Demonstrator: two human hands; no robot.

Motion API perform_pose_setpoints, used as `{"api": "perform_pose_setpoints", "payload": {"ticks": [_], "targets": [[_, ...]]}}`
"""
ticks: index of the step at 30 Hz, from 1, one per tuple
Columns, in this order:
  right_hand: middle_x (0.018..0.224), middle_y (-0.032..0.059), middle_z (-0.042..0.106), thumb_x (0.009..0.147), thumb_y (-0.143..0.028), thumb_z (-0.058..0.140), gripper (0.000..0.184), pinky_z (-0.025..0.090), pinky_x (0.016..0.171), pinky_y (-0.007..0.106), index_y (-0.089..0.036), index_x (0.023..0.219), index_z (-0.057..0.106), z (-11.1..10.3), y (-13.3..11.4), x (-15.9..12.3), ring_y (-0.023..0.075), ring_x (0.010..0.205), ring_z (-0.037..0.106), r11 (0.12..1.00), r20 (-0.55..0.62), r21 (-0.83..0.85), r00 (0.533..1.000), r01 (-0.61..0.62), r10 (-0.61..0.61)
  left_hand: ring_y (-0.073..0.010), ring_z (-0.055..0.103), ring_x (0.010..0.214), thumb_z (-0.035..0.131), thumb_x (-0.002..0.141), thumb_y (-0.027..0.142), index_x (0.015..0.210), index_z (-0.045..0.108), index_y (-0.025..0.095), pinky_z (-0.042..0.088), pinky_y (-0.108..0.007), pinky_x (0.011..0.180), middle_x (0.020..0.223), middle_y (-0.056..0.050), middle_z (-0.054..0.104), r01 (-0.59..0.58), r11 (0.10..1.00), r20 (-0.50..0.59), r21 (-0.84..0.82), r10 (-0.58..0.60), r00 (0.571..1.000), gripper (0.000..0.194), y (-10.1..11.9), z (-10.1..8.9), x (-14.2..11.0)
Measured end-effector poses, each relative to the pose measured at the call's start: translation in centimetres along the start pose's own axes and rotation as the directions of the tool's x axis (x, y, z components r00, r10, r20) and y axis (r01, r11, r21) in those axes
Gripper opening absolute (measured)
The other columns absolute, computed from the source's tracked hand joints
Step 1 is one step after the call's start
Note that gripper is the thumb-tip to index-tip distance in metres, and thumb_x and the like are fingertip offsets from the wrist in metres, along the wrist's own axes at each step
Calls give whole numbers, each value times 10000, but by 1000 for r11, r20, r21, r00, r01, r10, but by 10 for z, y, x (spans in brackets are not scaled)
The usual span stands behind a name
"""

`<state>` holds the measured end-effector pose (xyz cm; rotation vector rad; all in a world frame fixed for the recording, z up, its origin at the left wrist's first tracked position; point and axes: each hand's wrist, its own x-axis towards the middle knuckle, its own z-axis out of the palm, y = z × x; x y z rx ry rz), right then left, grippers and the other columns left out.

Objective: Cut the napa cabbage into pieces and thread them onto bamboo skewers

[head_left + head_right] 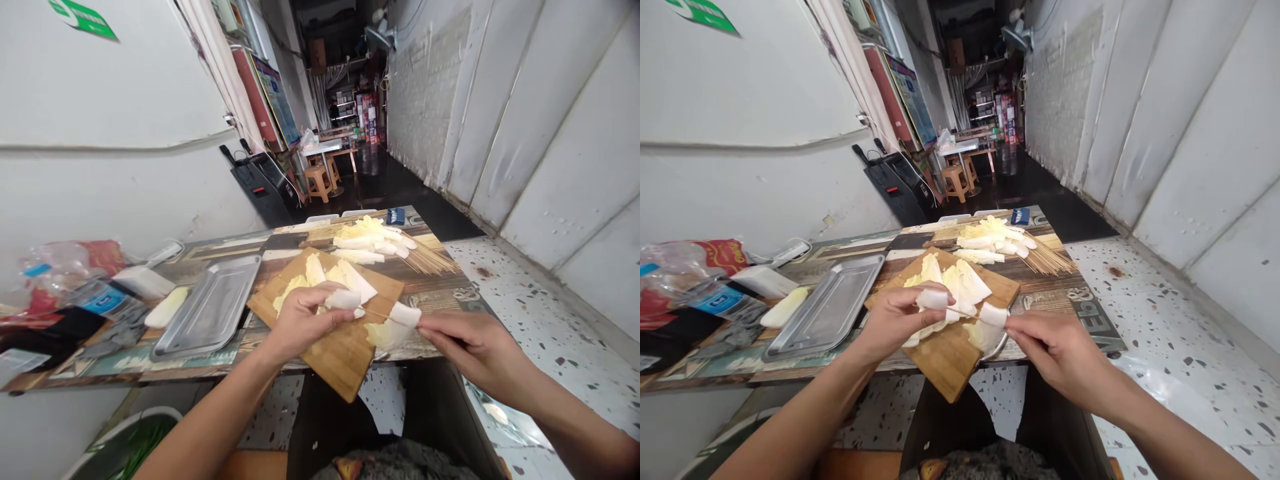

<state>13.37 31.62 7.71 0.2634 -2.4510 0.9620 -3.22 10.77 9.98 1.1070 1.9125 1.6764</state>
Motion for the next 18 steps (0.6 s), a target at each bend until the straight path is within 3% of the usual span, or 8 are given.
{"api": "perform_pose_setpoints", "payload": {"ticks": [2, 4, 6, 9, 14, 16, 18], "targets": [[755, 7, 687, 930, -148, 500, 311, 477, 556, 244, -272, 1167, 659, -1, 0, -9, 136, 652, 633, 987, 9, -80, 990, 140, -140, -220, 646, 912, 757, 737, 162, 833, 785, 255, 470, -358, 882, 886, -54, 751, -221, 967, 43, 126, 218, 975, 136, 4, -3, -9], [762, 4, 686, 920, -130, 509, 405, 437, 523, 266, -288, 1286, 579, 0, -1, -21, 140, 601, 598, 951, 7, -210, 973, 228, -231, -225, 625, 964, 720, 763, 128, 859, 781, 303, 433, -385, 936, 929, -44, 753, -351, 904, 68, 246, 345, 936, 208, 4, -6, -21], [803, 11, 708, 940, -153, 464, 501, 431, 539, 301, -313, 1415, 452, 3, -2, -33, 161, 604, 595, 913, 24, -313, 963, 262, -268, -233, 603, 980, 698, 781, 139, 874, 778, 332, 410, -395, 948, 973, -38, 748, -379, 849, 58, 369, 386, 921, 229, 1, -7, -34], [853, 27, 727, 985, -183, 325, 550, 460, 614, 341, -319, 1516, 273, 9, -4, -49, 191, 676, 626, 902, 54, -334, 961, 274, -272, -239, 590, 938, 676, 804, 183, 922, 773, 351, 412, -394, 923, 945, -36, 742, -357, 821, 25, 447, 387, 922, 227, -4, -9, -50], [909, 41, 729, 1000, -232, 267, 524, 493, 690, 349, -320, 1517, 275, 12, -4, -58, 202, 763, 655, 916, 48, -314, 967, 251, -249, -225, 610, 898, 717, 745, 116, 980, 766, 346, 441, -353, 882, 923, -31, 736, -423, 809, 23, 407, 454, 891, 332, -5, -13, -58], [920, 42, 726, 999, -215, 261, 533, 494, 692, 345, -308, 1523, 256, 9, -3, -57, 196, 765, 656, 906, 65, -335, 966, 258, -250, -217, 627, 903, 697, 766, 103, 1023, 753, 340, 463, -344, 855, 943, -29, 741, -471, 758, 45, 452, 508, 860, 354, -3, -13, -55], [905, 41, 723, 984, -167, 307, 554, 496, 664, 334, -257, 1527, 250, 6, -1, -54, 186, 739, 650, 871, 96, -374, 948, 318, -304, -207, 649, 899, 669, 801, 114, 1050, 741, 317, 487, -341, 815, 949, -27, 748, -563, 666, 113, 489, 591, 798, 329, 0, -12, -50]]}}
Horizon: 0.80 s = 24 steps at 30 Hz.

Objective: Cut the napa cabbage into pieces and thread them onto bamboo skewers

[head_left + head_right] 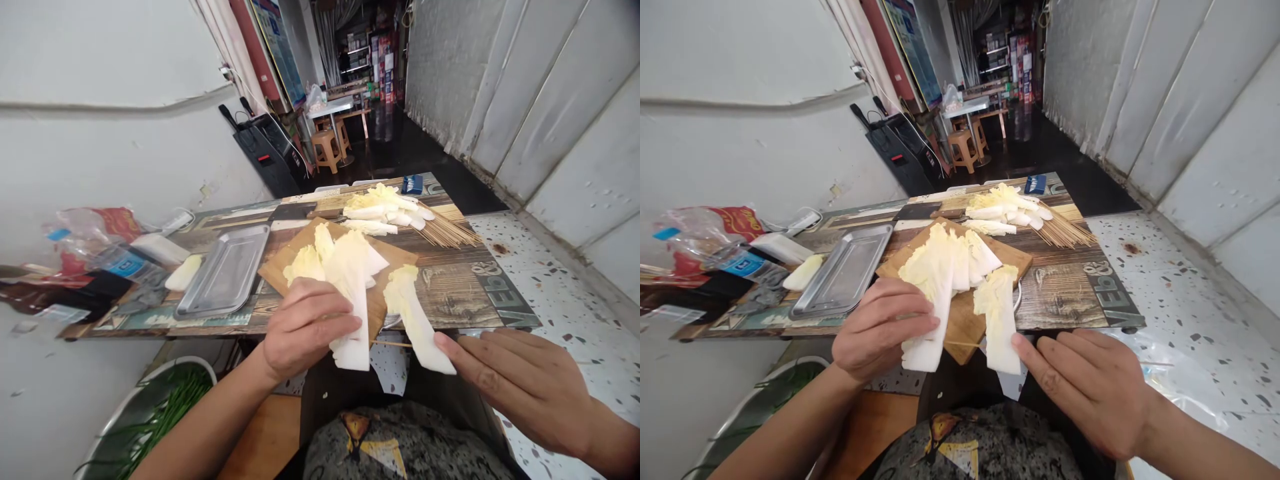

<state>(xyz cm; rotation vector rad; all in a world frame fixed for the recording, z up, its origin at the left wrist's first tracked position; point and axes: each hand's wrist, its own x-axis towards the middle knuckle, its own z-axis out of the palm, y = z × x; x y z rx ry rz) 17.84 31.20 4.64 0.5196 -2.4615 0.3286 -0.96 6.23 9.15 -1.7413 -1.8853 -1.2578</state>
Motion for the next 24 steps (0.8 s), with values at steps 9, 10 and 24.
{"api": "perform_pose_setpoints", "payload": {"ticks": [9, 10, 24], "targets": [[973, 70, 713, 909, -106, 517, 318, 511, 583, 289, -184, 1210, 579, -2, 3, 17, 183, 761, 679, 985, -27, 117, 991, -125, 129, -153, 674, 700, 725, 789, 197, 852, 771, 194, 527, -256, 683, 783, -37, 754, 490, 808, -6, -326, -520, 854, 78, 18, 27, 7], [988, 61, 716, 913, -120, 516, 329, 527, 605, 289, -200, 1225, 583, -5, 3, 20, 184, 778, 688, 980, -13, 139, 990, -140, 144, -148, 664, 676, 741, 777, 235, 809, 777, 190, 520, -244, 655, 763, -36, 751, 573, 725, 10, -382, -617, 787, 66, 19, 30, 5], [867, -8, 725, 937, -199, 493, 265, 521, 568, 262, -299, 1120, 657, -22, 8, 42, 160, 700, 684, 909, 92, 326, 965, -261, 244, -81, 607, 627, 881, 601, 323, 724, 732, 126, 474, -156, 609, 682, -24, 687, 611, -97, 362, -785, -873, 327, 276, 9, 28, 1]]}}
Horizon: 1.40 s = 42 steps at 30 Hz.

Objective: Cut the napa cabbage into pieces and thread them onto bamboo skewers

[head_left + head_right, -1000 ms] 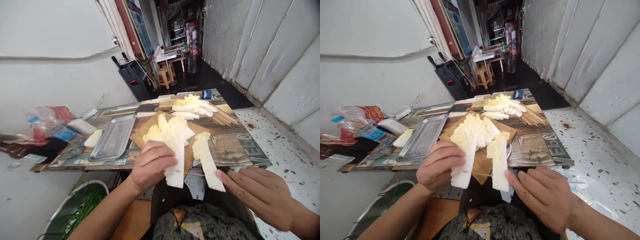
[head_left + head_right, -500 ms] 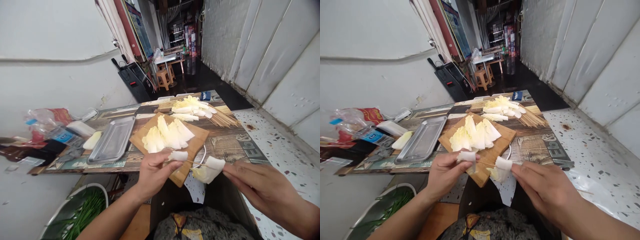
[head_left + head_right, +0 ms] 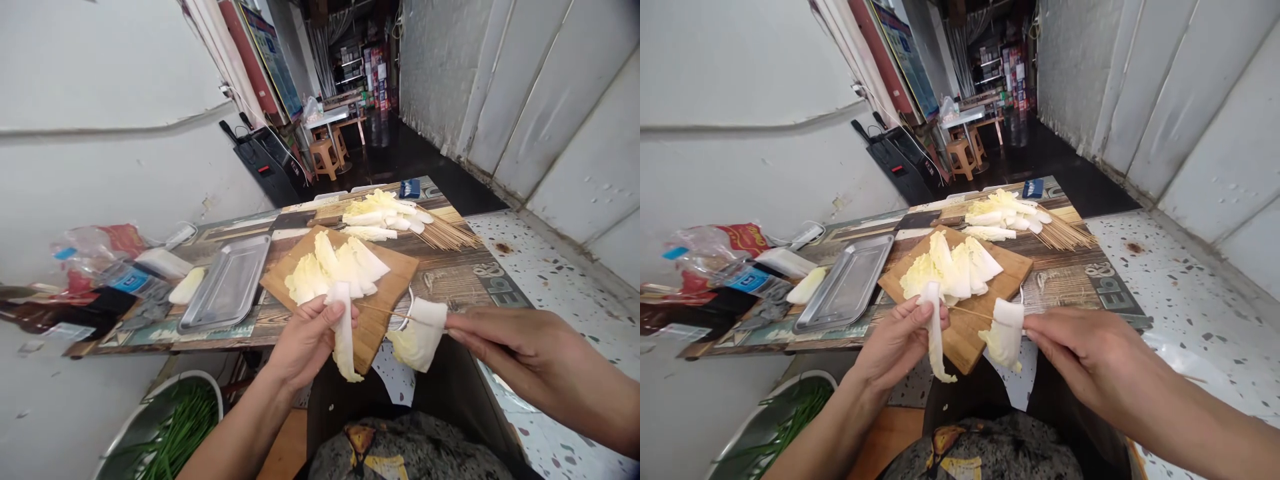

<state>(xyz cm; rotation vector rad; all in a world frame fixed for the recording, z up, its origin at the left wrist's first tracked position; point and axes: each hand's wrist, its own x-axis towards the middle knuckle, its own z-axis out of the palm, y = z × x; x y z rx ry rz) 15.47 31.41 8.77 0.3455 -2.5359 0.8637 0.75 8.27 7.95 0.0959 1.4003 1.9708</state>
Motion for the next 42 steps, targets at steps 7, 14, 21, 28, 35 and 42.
{"api": "perform_pose_setpoints", "payload": {"ticks": [7, 14, 21, 28, 35, 42], "targets": [[805, -3, 707, 949, -210, 485, 227, 508, 591, 247, -255, 1046, 685, 4, -1, 3, 139, 674, 665, 999, 28, 26, 999, -40, 39, -79, 605, 633, 889, 594, 306, 749, 723, 117, 469, -154, 621, 683, -25, 680, 74, 997, -5, -28, -74, 997, 295, -3, 0, 1], [853, -3, 713, 958, -197, 466, 225, 499, 607, 240, -257, 1037, 667, 5, 1, 2, 133, 714, 671, 998, 44, 37, 998, -42, 41, -79, 605, 617, 894, 583, 308, 779, 733, 127, 461, -159, 617, 680, -27, 691, 85, 996, -5, -19, -86, 996, 311, -4, 1, 1], [825, 3, 714, 952, -209, 477, 210, 498, 589, 241, -235, 964, 685, 4, 1, 1, 133, 679, 663, 998, 39, 31, 997, -62, 61, -81, 597, 628, 890, 589, 321, 781, 726, 124, 452, -176, 635, 684, -25, 693, 85, 996, 1, -1, -85, 996, 320, -4, 3, 0], [803, 15, 712, 947, -223, 477, 223, 507, 587, 270, -229, 949, 700, 3, 0, 1, 155, 669, 665, 997, 55, 28, 996, -70, 68, -93, 582, 625, 878, 603, 338, 760, 705, 122, 440, -199, 623, 687, -31, 682, 53, 998, 1, 42, -53, 999, 318, -4, 6, -1], [797, 4, 717, 944, -235, 490, 249, 518, 581, 246, -269, 1044, 715, 2, -1, 5, 149, 665, 671, 994, 76, 64, 994, -85, 80, -83, 578, 601, 877, 605, 336, 731, 717, 129, 447, -185, 615, 669, -30, 688, 20, 998, 15, 53, -21, 1000, 291, -4, 8, -2], [778, -1, 712, 942, -250, 501, 251, 503, 540, 225, -266, 1069, 717, -3, 1, 6, 140, 636, 657, 982, 177, 135, 978, -133, 109, -77, 585, 590, 873, 605, 355, 692, 734, 126, 462, -177, 618, 665, -34, 695, 9, 996, 47, 90, -13, 999, 281, -5, 8, -1]]}}
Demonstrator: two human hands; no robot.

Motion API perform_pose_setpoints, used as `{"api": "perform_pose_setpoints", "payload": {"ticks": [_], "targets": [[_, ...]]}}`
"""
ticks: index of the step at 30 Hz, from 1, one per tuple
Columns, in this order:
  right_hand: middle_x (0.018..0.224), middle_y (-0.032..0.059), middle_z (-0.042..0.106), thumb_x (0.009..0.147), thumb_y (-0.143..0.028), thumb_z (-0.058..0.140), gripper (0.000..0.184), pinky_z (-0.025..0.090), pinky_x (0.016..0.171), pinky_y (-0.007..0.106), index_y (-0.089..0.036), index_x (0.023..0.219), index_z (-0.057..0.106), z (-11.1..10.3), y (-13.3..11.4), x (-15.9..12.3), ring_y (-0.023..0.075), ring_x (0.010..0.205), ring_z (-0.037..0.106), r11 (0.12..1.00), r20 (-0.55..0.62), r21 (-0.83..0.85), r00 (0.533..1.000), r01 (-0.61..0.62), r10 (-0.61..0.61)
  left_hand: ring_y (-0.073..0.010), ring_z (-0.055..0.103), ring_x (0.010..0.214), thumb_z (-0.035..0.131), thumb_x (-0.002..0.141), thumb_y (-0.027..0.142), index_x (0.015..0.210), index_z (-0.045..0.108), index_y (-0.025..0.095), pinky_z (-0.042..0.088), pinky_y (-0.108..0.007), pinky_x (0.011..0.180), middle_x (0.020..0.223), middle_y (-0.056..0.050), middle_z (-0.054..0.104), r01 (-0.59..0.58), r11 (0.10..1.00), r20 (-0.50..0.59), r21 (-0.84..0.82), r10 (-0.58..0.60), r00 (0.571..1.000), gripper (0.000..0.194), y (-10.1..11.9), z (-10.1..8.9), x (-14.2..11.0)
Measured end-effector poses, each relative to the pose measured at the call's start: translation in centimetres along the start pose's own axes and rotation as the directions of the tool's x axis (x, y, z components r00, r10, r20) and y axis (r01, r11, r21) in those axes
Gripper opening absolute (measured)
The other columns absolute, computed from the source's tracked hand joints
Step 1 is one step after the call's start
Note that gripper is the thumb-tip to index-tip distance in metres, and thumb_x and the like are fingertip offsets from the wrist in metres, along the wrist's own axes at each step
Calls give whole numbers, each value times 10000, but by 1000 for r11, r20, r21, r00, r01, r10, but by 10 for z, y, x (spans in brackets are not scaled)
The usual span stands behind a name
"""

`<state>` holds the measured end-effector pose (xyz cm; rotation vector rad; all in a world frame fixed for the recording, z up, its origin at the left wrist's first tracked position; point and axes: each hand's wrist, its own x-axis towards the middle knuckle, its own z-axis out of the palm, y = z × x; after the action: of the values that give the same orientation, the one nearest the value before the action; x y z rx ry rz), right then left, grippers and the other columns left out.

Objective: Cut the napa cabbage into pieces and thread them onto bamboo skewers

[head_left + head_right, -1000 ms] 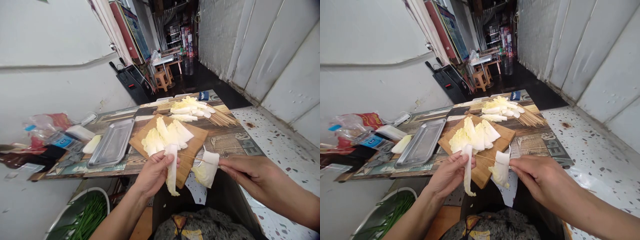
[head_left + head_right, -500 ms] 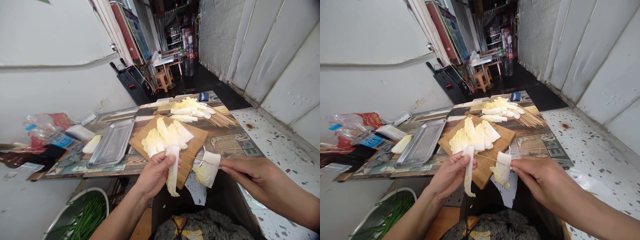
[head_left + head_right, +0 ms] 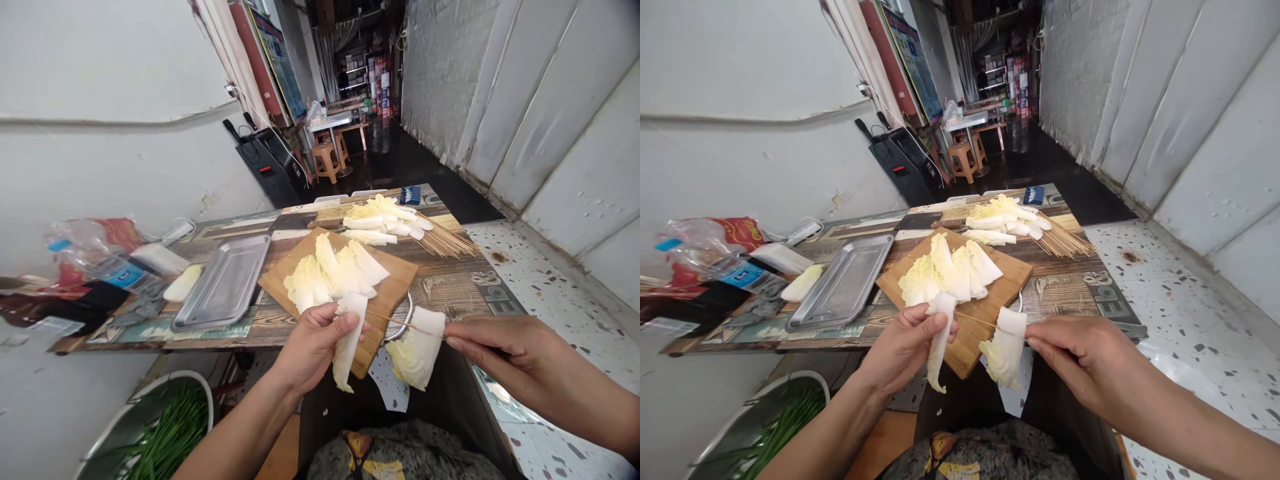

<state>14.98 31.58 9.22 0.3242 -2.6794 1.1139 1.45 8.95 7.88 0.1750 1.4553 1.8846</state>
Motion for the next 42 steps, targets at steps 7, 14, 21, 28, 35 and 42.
{"api": "perform_pose_setpoints", "payload": {"ticks": [7, 14, 21, 28, 35, 42], "targets": [[772, 16, 718, 953, -273, 486, 268, 514, 563, 245, -262, 1067, 728, 2, -4, 3, 153, 644, 660, 997, -17, 53, 998, -59, 60, -105, 597, 614, 867, 604, 382, 683, 745, 136, 471, -216, 640, 681, -45, 705, -51, 997, -25, 65, 52, 998, 286, -5, 0, 5], [858, 28, 750, 948, -295, 479, 283, 577, 610, 284, -265, 1036, 746, -1, -6, 2, 191, 711, 697, 997, -45, -4, 996, -77, 77, -118, 583, 612, 854, 619, 390, 729, 752, 143, 467, -230, 627, 669, -43, 693, -84, 996, -16, 39, 85, 996, 289, -8, 6, 7], [1027, 24, 749, 937, -301, 515, 288, 607, 692, 297, -286, 1149, 710, -4, -2, -2, 208, 822, 717, 994, -7, -7, 994, -112, 112, -112, 583, 598, 801, 693, 425, 747, 772, 168, 444, -216, 583, 707, -57, 715, -81, 992, 35, 92, 78, 996, 265, -12, 7, 7], [1035, 32, 748, 933, -326, 532, 289, 608, 697, 311, -294, 1163, 704, -4, -5, -2, 221, 847, 717, 986, -21, 30, 986, -165, 166, -115, 564, 572, 800, 686, 430, 725, 783, 166, 412, -216, 545, 680, -64, 716, -100, 984, 67, 149, 91, 994, 267, -8, 6, 10], [1015, 22, 753, 946, -303, 504, 286, 599, 689, 288, -280, 1137, 715, 3, -7, 4, 200, 830, 719, 986, -33, 57, 986, -159, 161, -128, 578, 609, 801, 680, 421, 721, 782, 178, 441, -232, 591, 709, -48, 717, -90, 981, 78, 174, 78, 994, 247, -13, 11, 13], [973, 16, 760, 936, -269, 512, 260, 569, 689, 249, -253, 1060, 740, 8, -5, 15, 164, 803, 713, 984, -68, 111, 986, -142, 150, -162, 592, 839, 783, 712, 386, 739, 772, 178, 459, -237, 735, 903, -49, 683, -228, 947, 131, 228, 202, 971, 210, -7, 21, 15]]}}
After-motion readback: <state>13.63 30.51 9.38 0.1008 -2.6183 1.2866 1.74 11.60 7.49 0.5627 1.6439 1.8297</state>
